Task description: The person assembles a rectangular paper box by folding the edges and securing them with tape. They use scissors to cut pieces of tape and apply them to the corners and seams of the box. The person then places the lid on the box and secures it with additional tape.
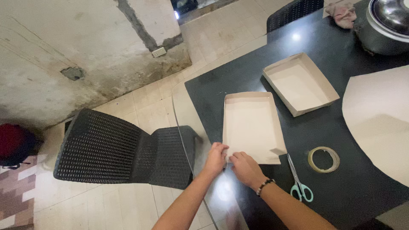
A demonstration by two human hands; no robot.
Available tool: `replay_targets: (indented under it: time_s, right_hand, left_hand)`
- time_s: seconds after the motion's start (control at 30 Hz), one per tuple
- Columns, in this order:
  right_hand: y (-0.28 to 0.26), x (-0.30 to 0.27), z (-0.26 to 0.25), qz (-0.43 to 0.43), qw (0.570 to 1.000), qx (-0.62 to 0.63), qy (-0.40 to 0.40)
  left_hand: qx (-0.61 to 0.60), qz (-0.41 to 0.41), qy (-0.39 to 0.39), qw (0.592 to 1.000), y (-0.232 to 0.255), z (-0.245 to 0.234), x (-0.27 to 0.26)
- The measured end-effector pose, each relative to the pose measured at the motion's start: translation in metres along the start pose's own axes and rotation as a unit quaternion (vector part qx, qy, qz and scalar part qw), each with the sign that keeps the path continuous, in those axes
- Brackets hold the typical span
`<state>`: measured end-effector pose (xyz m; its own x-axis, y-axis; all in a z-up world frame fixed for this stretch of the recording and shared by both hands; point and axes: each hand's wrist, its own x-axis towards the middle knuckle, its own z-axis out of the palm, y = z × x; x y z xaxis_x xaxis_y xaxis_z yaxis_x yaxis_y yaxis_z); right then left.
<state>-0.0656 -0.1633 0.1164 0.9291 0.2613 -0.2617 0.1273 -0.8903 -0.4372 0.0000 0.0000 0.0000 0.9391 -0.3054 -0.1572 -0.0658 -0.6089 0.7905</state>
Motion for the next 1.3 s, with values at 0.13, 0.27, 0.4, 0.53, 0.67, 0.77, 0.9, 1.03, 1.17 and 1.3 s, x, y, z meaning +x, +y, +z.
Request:
replay_targets:
  time_s: [0.13, 0.27, 0.4, 0.53, 0.67, 0.77, 0.9, 1.03, 1.17, 1.3]
  right_hand:
    - [0.029, -0.013, 0.014, -0.079, 0.979, 0.072, 0.174]
    - [0.036, -0.014, 0.013, -0.059, 0.981, 0.095, 0.161]
    - [0.033, -0.015, 0.003, -0.048, 0.989, 0.070, 0.123]
    - [0.031, -0.018, -0.004, -0.061, 0.988, 0.065, 0.127]
    - [0.027, -0.012, -0.007, -0.039, 0.992, 0.051, 0.113]
    - [0.023, -0.007, -0.010, 0.004, 0.991, 0.062, 0.119]
    - [0.018, 0.003, -0.014, 0.065, 0.991, 0.059, 0.100]
    - [0.021, 0.006, -0.019, 0.099, 0.990, 0.064, 0.078]
    - [0.026, 0.010, -0.017, 0.104, 0.990, 0.076, 0.062]
    - [0.029, 0.017, -0.007, 0.111, 0.989, 0.075, 0.068]
  left_hand:
    - [0.117, 0.169, 0.047, 0.977, 0.055, -0.025, -0.034]
    - [0.209, 0.271, 0.023, 0.939, 0.070, -0.059, -0.040]
    - [0.235, 0.304, 0.014, 0.923, 0.063, -0.069, -0.038]
    - [0.214, 0.286, 0.009, 0.934, 0.050, -0.063, -0.031]
    - [0.180, 0.262, 0.020, 0.948, 0.036, -0.056, -0.030]
    - [0.138, 0.234, 0.037, 0.962, 0.029, -0.047, -0.025]
    - [0.079, 0.193, 0.070, 0.975, 0.021, -0.036, -0.021]
    - [0.040, 0.157, 0.052, 0.985, 0.021, -0.035, -0.020]
    - [0.019, 0.120, 0.051, 0.991, 0.028, -0.039, -0.019]
    - [0.012, 0.042, 0.032, 0.999, 0.033, -0.039, -0.014]
